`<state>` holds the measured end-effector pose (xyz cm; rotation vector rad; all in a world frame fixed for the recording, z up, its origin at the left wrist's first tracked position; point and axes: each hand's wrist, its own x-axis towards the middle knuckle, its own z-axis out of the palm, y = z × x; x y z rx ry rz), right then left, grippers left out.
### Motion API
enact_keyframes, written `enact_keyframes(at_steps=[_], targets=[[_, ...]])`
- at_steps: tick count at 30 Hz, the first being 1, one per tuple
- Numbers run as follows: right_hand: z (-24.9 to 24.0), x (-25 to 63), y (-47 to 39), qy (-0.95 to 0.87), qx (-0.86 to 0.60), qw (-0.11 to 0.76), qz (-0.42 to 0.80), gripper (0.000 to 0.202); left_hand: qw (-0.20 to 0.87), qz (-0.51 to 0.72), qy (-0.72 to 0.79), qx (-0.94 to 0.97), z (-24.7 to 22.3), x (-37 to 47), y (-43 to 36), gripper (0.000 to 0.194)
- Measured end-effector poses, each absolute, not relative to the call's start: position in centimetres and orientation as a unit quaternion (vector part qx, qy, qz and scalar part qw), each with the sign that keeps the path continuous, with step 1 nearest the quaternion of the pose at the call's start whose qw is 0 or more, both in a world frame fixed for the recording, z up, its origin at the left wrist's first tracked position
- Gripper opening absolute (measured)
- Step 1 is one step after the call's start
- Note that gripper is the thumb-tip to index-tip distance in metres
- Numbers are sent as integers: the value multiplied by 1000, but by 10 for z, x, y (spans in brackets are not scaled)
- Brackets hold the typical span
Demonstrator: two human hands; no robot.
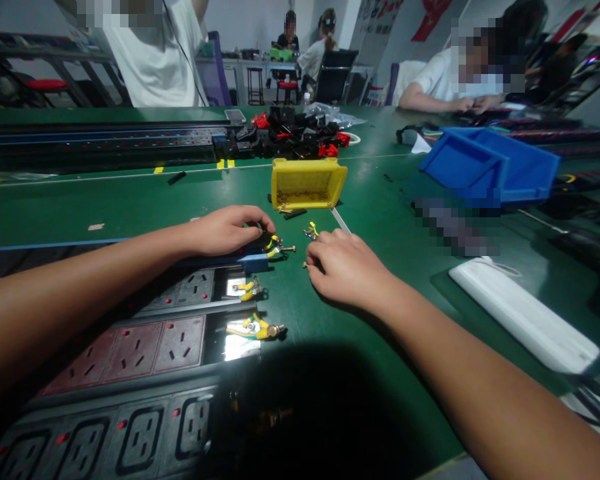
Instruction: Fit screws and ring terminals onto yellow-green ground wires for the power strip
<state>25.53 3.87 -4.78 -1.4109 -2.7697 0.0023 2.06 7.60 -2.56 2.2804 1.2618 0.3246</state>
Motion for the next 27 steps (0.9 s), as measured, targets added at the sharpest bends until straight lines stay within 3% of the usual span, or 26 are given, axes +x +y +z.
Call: enact_keyframes(at_steps=[6, 10, 18, 27], targets=[[-52, 252, 40, -885, -454, 84, 55, 17, 235, 138, 442, 855, -29, 19, 77, 34], [-55, 253, 41, -846, -488, 171, 125, 13, 157, 195, 395, 884, -31, 16, 75, 32], [-61, 248, 39, -843, -448, 207, 211, 13, 97, 213, 303, 924, -21, 18, 62, 24], [-61, 248, 32, -824, -378, 332, 261, 9, 135, 200, 241, 940, -15, 34, 46, 20]])
